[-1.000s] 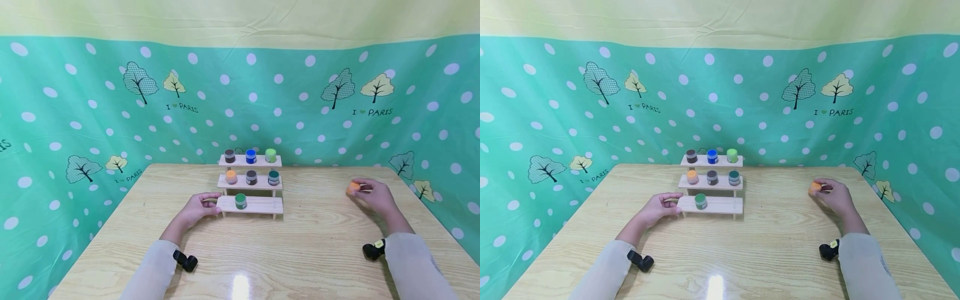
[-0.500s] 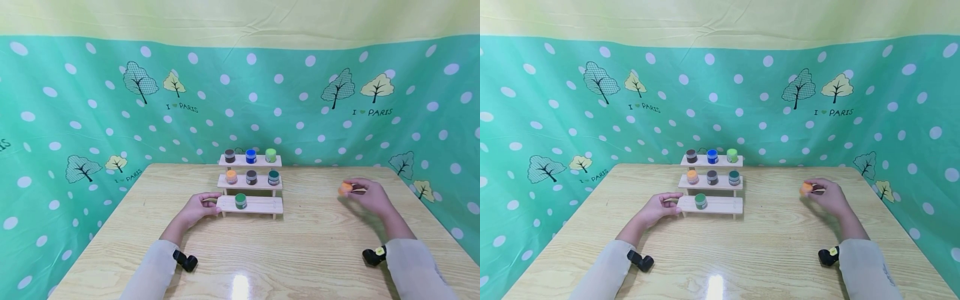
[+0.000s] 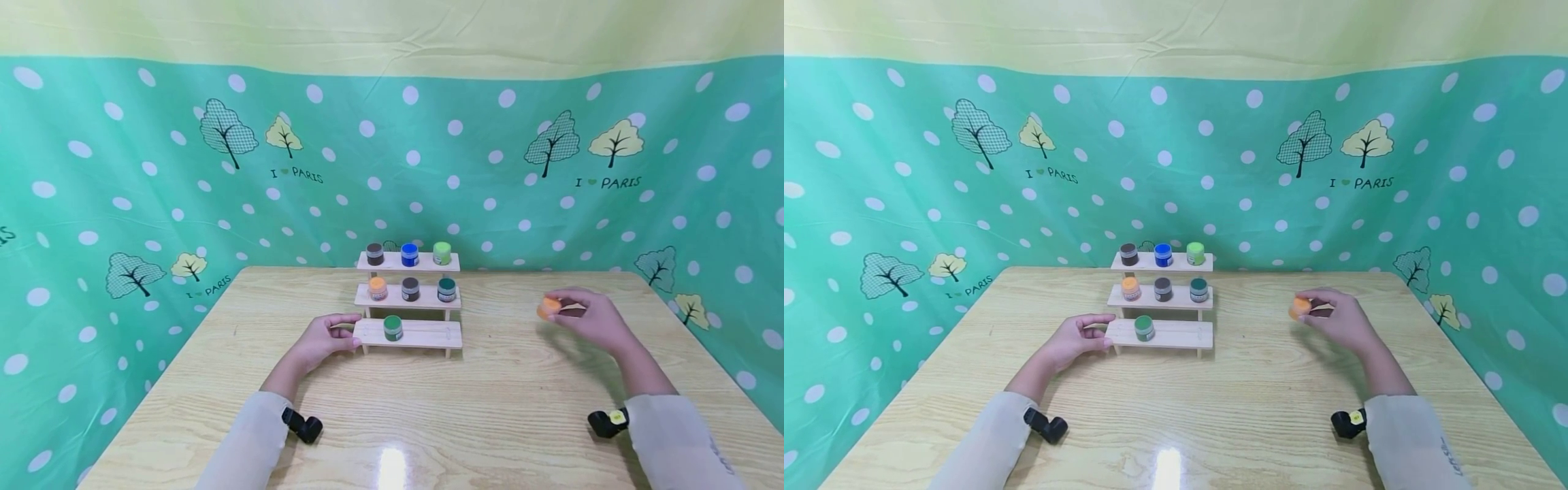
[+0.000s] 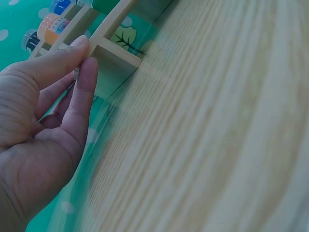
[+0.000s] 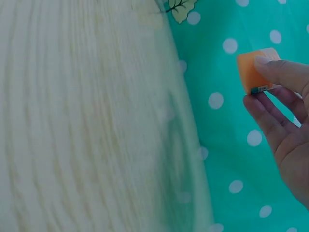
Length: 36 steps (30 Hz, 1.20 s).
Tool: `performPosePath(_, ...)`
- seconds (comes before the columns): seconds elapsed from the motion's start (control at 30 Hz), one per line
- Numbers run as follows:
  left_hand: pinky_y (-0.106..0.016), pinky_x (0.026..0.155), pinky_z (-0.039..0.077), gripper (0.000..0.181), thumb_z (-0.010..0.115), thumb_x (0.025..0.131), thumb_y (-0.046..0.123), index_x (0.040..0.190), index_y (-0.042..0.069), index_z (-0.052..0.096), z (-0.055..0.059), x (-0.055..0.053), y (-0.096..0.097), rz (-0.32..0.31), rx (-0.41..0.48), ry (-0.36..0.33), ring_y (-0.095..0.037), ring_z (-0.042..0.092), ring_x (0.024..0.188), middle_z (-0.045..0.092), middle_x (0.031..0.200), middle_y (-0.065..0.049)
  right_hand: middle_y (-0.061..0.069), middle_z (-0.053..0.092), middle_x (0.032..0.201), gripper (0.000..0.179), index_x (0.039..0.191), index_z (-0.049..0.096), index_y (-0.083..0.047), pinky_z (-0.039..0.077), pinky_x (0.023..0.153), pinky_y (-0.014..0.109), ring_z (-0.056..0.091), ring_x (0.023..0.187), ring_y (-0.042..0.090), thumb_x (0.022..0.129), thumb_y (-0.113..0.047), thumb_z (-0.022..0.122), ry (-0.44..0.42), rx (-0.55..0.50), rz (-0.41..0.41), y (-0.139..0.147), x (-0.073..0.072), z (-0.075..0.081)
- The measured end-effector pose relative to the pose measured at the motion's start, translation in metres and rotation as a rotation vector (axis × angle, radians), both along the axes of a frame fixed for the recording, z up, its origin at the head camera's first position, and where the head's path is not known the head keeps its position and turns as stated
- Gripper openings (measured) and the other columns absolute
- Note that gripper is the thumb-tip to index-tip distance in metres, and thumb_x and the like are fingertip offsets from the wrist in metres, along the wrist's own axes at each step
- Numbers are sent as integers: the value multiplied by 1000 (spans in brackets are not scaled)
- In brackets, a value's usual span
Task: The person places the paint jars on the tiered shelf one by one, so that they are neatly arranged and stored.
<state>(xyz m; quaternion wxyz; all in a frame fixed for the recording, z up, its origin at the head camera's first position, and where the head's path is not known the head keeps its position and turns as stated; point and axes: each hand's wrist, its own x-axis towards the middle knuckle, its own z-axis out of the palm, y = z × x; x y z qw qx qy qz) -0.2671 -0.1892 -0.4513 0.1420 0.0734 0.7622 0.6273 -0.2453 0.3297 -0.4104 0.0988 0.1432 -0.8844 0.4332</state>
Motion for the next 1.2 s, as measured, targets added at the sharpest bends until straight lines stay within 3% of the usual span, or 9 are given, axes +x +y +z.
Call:
performPosePath(0.6, -30, 73, 58, 58, 79, 81, 4, 134, 3, 58, 1, 0, 1, 21, -5, -7, -18, 64, 84, 67, 94, -12, 17, 64, 117, 37, 118, 68, -1, 56, 81, 22, 62, 96, 11, 82, -4, 78, 39, -30, 153, -37, 8, 16)
performPosePath(0.93, -30, 73, 58, 58, 80, 80, 5, 134, 4, 58, 1, 1, 2, 24, -5, -15, -18, 63, 83, 66, 94, -12, 15, 64, 116, 38, 117, 68, 0, 57, 81, 29, 60, 97, 4, 80, -3, 79, 80, -25, 227, -55, 11, 20)
performPosePath(1.2, -29, 72, 57, 58, 80, 80, 5, 133, 4, 58, 1, 1, 2, 22, -5, -11, -18, 63, 82, 66, 93, -12, 11, 65, 116, 39, 117, 69, -4, 57, 81, 29, 62, 99, 13, 80, -10, 82, 56, -20, 243, -75, 12, 23)
